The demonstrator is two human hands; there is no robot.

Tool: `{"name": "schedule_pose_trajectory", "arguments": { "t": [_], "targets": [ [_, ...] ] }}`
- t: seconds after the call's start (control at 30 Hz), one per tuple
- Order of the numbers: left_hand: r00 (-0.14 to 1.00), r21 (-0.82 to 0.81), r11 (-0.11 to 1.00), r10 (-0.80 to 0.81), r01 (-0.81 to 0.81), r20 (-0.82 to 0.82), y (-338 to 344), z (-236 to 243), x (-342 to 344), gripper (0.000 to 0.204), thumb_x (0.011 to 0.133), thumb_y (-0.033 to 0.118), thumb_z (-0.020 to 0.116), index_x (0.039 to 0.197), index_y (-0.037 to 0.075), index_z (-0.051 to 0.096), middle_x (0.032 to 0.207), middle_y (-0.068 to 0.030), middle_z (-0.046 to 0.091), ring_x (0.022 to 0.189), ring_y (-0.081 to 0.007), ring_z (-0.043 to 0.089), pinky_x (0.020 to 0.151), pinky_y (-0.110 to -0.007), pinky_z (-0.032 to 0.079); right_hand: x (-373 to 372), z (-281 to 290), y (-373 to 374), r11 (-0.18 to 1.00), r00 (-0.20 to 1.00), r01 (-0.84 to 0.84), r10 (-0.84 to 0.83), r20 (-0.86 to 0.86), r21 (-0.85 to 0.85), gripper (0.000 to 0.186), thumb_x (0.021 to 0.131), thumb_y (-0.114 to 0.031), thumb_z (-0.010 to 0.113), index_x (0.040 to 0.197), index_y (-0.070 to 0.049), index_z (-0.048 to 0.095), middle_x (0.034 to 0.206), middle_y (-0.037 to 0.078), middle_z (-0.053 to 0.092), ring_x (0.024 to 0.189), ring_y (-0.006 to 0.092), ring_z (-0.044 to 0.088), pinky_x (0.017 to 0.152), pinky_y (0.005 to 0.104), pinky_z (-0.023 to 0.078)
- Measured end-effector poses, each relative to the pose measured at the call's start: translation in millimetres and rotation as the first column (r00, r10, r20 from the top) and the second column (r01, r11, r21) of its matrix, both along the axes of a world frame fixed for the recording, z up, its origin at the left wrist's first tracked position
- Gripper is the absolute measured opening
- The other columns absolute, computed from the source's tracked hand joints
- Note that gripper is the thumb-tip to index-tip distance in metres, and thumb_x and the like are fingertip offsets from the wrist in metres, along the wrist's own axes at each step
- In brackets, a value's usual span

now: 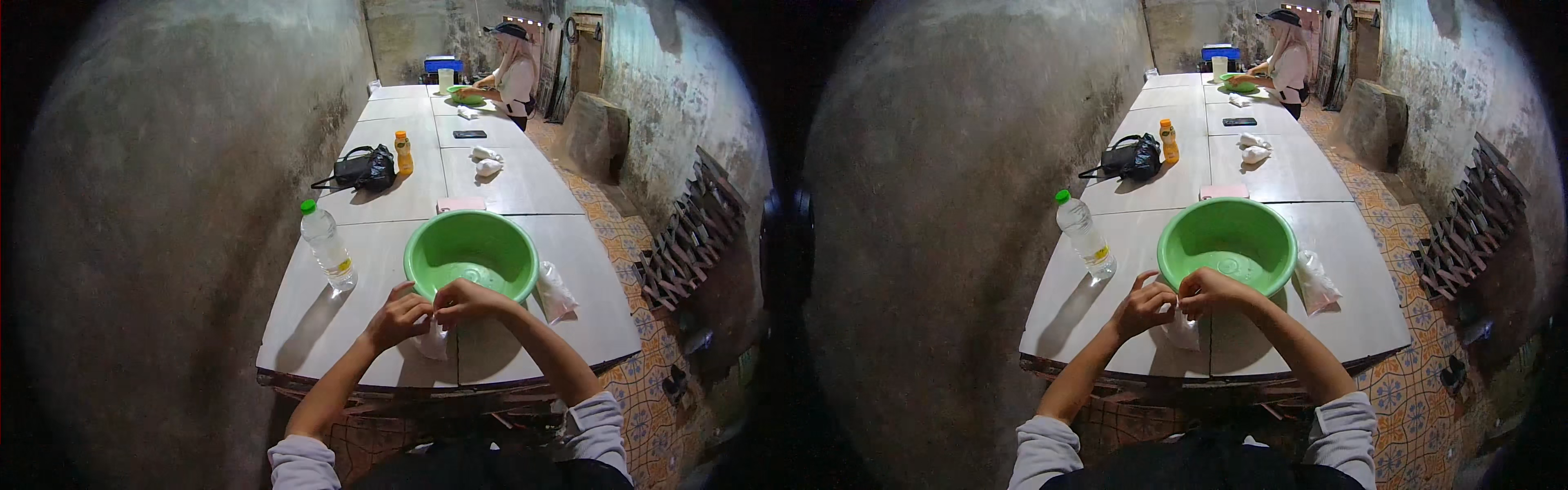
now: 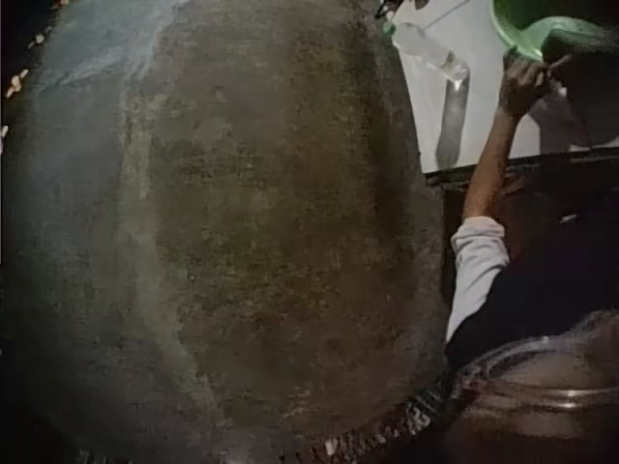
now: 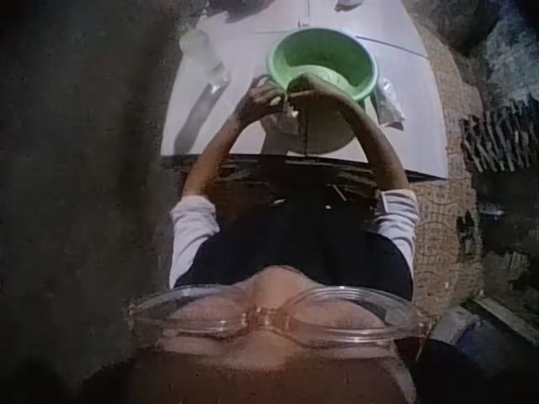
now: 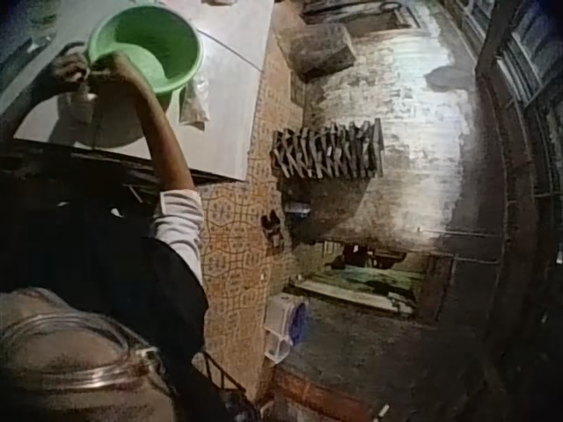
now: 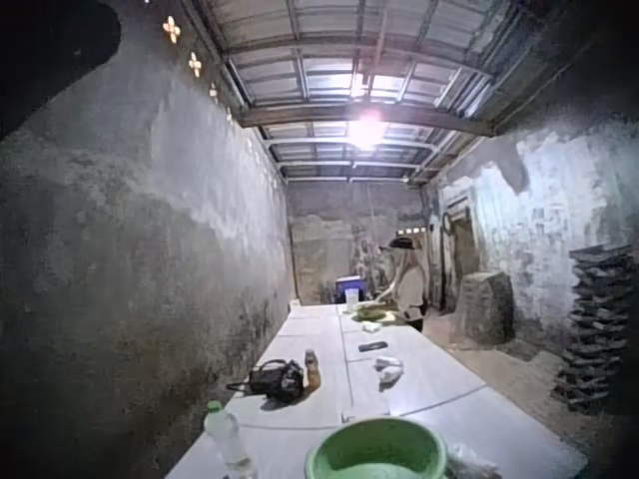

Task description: The person unties a plastic bag of white powder by hand and pours the powder into a plastic bowl.

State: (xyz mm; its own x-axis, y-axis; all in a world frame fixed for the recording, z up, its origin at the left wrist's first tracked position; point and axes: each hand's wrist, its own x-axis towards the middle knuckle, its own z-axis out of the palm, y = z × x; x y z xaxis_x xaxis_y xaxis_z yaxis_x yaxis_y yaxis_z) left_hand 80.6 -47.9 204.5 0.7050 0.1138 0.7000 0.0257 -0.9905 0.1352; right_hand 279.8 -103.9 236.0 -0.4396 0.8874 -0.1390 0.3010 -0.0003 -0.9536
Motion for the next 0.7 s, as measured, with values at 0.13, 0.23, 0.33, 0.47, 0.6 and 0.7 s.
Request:
{"name": "schedule_pose_trajectory", "arguments": {
  "t": [0.13,0.23,0.33,0.47,0.6,0.7],
  "targets": [
    [0.999,-0.066,0.998,-0.017,0.019,0.036,-1.6,1.1,0.5,0.02,0.067,0.008,0.069,0.083,0.011,0.057,0.077,-0.0005,0.06,0.077,-0.0149,0.06,0.096,-0.042,0.036,-8.1,-8.4,-0.8,0.985,0.994,-0.099,0.09,0.068,0.14,0.015,0.079,-0.012,0.062,0.081,0.003,0.061,0.07,0.008,0.064,0.066,0.0135,0.063,0.059,0.0264,0.051],
    [0.996,-0.138,0.99,-0.008,0.02,0.086,1.2,3.1,6.7,0.02,0.068,0.009,0.069,0.084,0.011,0.058,0.076,-0.0016,0.06,0.077,-0.0156,0.06,0.095,-0.042,0.037,-29.6,-43.8,-10.0,0.95,0.991,0.068,-0.028,-0.13,0.306,0.016,0.075,-0.009,0.065,0.086,0.002,0.06,0.072,0.006,0.064,0.068,0.0122,0.06,0.065,0.027,0.049],
    [0.994,-0.138,0.99,0.052,-0.039,0.091,6.1,-14.3,11.4,0.02,0.068,0.011,0.069,0.085,0.01,0.057,0.075,-0.0027,0.059,0.075,-0.0184,0.06,0.089,-0.039,0.04,-23.3,-67.2,-3.7,0.962,0.969,0.212,-0.185,-0.162,0.171,0.024,0.073,-0.01,0.068,0.092,0.0,0.06,0.078,0.006,0.064,0.076,0.0133,0.059,0.071,0.0284,0.048],
    [0.891,-0.488,0.866,0.304,-0.11,0.338,3.2,-49.2,15.5,0.014,0.079,0.016,0.059,0.083,0.004,0.053,0.074,-0.0088,0.055,0.071,-0.0226,0.058,0.066,-0.032,0.046,-42.7,-79.2,-9.0,0.872,0.965,0.216,-0.26,0.042,0.44,0.04,0.071,-0.02,0.072,0.103,0.0,0.058,0.094,0.013,0.06,0.091,0.0205,0.057,0.077,0.0319,0.046],
    [0.776,-0.534,0.831,0.437,-0.155,0.455,15.8,-52.6,14.2,0.017,0.082,0.018,0.053,0.085,0.001,0.052,0.074,-0.0096,0.054,0.069,-0.0212,0.055,0.066,-0.032,0.045,-67.1,-103.4,-16.6,0.738,0.967,-0.029,-0.15,0.206,0.674,0.072,0.068,-0.034,0.075,0.126,-0.006,0.041,0.13,0.019,0.036,0.118,0.0339,0.041,0.096,0.0404,0.039],
    [0.764,-0.535,0.822,0.469,-0.194,0.443,20.9,-53.6,8.5,0.015,0.08,0.014,0.053,0.086,0.001,0.052,0.075,-0.0099,0.054,0.07,-0.0217,0.055,0.066,-0.032,0.045,-85.3,-99.7,-24.9,0.846,0.931,-0.033,-0.167,0.324,0.531,0.073,0.067,-0.029,0.074,0.127,-0.006,0.039,0.133,0.018,0.034,0.119,0.0346,0.041,0.097,0.0414,0.038]
  ]
}}
